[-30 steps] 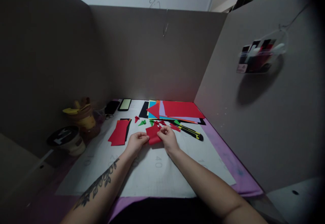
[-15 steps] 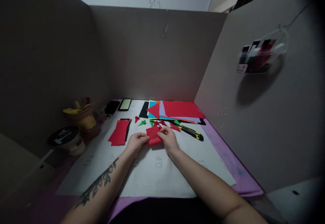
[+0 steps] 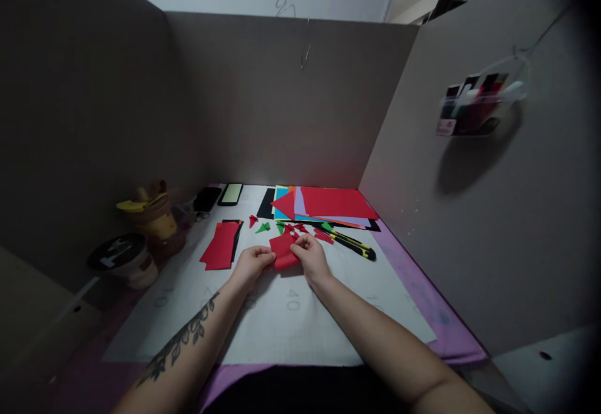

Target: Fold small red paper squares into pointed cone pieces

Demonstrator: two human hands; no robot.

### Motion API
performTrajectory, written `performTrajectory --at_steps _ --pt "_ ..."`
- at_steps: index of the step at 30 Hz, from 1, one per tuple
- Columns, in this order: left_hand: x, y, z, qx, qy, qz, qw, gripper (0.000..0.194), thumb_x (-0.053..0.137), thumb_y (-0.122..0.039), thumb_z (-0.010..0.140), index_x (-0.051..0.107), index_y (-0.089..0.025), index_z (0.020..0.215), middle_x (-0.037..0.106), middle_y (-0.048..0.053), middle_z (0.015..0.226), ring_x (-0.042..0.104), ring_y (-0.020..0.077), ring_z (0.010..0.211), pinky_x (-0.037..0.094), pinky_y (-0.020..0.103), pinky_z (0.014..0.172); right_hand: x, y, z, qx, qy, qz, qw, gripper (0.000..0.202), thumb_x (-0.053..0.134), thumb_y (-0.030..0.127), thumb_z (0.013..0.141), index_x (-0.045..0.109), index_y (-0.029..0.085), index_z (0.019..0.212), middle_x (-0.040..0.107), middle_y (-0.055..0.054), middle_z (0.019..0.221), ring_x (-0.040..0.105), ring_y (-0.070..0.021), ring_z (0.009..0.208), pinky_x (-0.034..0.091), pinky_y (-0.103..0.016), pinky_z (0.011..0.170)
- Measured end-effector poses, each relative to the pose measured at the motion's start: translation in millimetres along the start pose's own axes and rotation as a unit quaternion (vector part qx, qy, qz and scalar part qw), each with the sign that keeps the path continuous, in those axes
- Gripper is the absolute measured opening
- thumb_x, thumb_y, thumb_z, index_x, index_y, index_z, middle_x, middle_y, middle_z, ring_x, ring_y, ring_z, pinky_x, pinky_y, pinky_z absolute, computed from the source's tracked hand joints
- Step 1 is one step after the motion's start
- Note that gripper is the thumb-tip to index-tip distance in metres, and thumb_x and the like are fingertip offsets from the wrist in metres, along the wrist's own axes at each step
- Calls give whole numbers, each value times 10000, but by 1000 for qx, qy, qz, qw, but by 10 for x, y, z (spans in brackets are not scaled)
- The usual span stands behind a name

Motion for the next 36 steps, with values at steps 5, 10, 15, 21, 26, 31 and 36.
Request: performTrajectory --at_steps 5,10,15,21,26,31,36 --pt "-1 -5 -8 -2 0 0 1000 293 829 -223 500 640 -114 695 632 8 555 573 101 481 438 201 498 4 20 -8 1 -1 3 1000 196 667 224 603 480 205 659 468 77 569 413 -105 523 317 -226 530" --pt "0 1 -6 -4 1 -1 1000 281 827 -224 508 641 -113 687 635 8 554 571 96 474 440 200 503 5 22 -9 -1 0 2 1000 194 674 230 611 488 205 661 476 75 569 417 -107 524 315 -226 526" --pt "1 -9 -12 -6 -4 -2 1000 285 829 -220 495 640 -116 682 643 9 556 574 100 472 445 204 504 -3 5 3 -4 0 -1 1000 208 689 241 612 489 204 658 471 75 566 408 -106 521 314 -227 526" --pt "3 -20 -20 -6 -6 -4 1000 281 824 -217 496 641 -115 685 646 10 556 577 100 477 445 201 505 -16 -13 9 -7 3 -6 1000 219 706 258 620 499 204 666 482 70 579 422 -111 532 322 -233 536" --pt "8 -13 -17 -6 -8 -5 1000 278 823 -216 502 639 -119 686 651 16 560 577 101 482 456 204 517 -24 -28 18 -7 3 -11 1000 231 718 278 621 504 204 671 482 68 573 420 -111 526 322 -235 535" --pt "10 -25 -31 -6 -9 -2 1000 275 824 -216 508 642 -115 688 650 19 561 582 109 490 456 210 515 -26 -21 19 -8 5 -15 1000 237 717 295 622 506 202 678 488 63 588 428 -112 538 334 -235 542" --pt "12 -38 -36 -8 -10 -2 1000 267 824 -206 510 641 -113 679 651 18 567 588 109 497 467 215 531 -28 -17 19 -7 4 -24 1000 247 721 318 616 511 204 681 490 59 592 436 -117 545 342 -234 538"
Point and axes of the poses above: each hand's wrist, its own z-axis towards the middle knuckle, its own x-axis out of the palm, y = z × x, the point moved 3 cm from there along z, towards the middle knuckle
